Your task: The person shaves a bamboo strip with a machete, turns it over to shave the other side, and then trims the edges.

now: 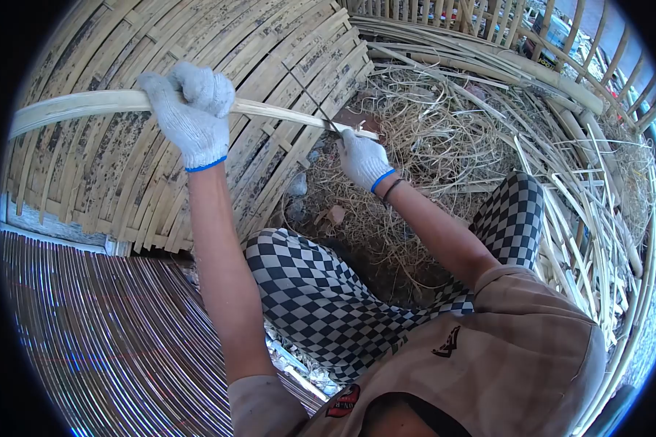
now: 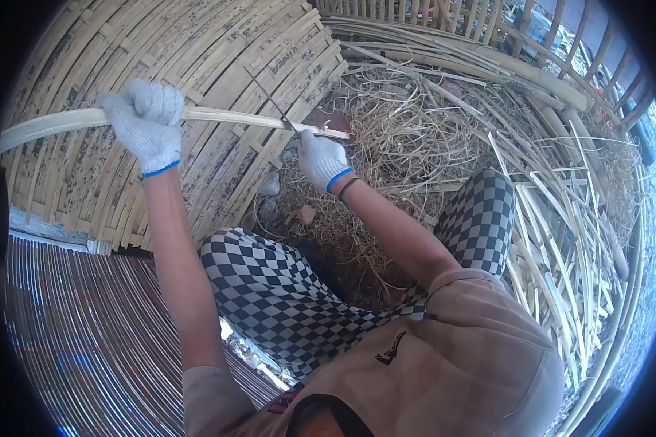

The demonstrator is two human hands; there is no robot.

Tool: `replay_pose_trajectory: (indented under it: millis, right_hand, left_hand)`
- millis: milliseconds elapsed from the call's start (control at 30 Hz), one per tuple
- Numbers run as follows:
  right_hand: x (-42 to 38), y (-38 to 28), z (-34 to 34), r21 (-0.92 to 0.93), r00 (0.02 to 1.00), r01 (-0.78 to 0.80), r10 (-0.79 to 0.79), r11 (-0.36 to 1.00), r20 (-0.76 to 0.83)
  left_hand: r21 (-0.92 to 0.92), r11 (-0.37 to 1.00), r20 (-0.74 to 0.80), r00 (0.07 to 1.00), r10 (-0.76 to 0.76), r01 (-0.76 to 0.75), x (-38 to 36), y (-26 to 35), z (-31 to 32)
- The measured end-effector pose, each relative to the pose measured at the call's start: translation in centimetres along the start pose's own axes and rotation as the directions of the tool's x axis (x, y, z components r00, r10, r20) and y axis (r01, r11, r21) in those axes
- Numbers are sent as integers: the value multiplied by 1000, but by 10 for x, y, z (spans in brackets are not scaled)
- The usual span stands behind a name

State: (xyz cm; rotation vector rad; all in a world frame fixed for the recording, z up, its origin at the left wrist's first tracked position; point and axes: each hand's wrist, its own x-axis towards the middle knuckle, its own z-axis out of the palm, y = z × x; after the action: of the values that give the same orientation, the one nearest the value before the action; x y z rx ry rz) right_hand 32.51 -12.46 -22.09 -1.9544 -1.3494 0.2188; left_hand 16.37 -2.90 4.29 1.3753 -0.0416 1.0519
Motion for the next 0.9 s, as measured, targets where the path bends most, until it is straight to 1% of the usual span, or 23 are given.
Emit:
replay_pose_trajectory:
  millis: [33,67,167,233,300,333,367,433,500,533,633,667,700,733,767,800,867,900]
  right_hand:
    - [-1,-6,-4,16,998,51,-50,999,-42]
    - [1,3,4,37,990,117,-114,992,-82]
    - [-4,46,20,-26,995,-86,88,996,47]
    - [-3,139,69,-105,945,-259,275,960,180]
    - [4,141,60,-122,919,-271,295,955,263]
    - [11,138,51,-134,906,-275,304,952,295]
    - [9,134,47,-140,921,-231,262,963,288]
    - [10,75,9,-152,946,-138,176,979,273]
    - [9,53,14,-59,995,-68,72,996,65]
    - [6,48,17,-16,999,-26,25,1000,-44]
    - [-3,60,21,23,999,-19,20,1000,-26]
    - [-10,86,42,-6,997,-57,57,998,-50]
    - [-20,112,55,-73,976,-205,209,976,58]
    - [-26,153,74,-120,916,-335,353,934,190]
    - [-26,214,119,-224,860,-333,392,916,325]
    - [-44,172,62,-275,836,-344,426,898,346]
    - [-37,196,101,-376,850,-132,300,917,433]
    - [-35,209,115,-420,842,-21,243,907,482]
  left_hand:
    - [-5,1000,17,1000,-7,7,1,0,1]
    - [-9,1000,36,999,-12,12,1,0,2]
    - [14,1000,50,999,-20,19,1,-3,10]
    - [11,1000,77,997,-26,25,0,-3,13]
    - [-26,999,135,990,-40,44,0,-3,11]
    - [-22,999,128,991,-37,40,5,-2,12]
    - [-22,999,109,993,-45,48,3,-3,13]
    - [-21,999,90,995,-48,50,1,-2,14]
    - [-16,999,93,995,-42,43,3,-1,13]
    - [-9,999,100,994,-40,41,3,-1,13]
    - [12,999,120,992,-42,41,3,-2,19]
    - [18,999,124,991,-47,45,3,-4,23]
    - [24,999,128,990,-51,48,3,-4,27]
    - [28,999,145,988,-50,47,2,-4,30]
    - [32,998,163,985,-49,45,1,-4,33]
    - [34,998,180,982,-51,46,1,-4,35]
    - [19,998,202,978,-56,53,2,-5,36]
    - [7,998,210,976,-60,60,1,-6,36]
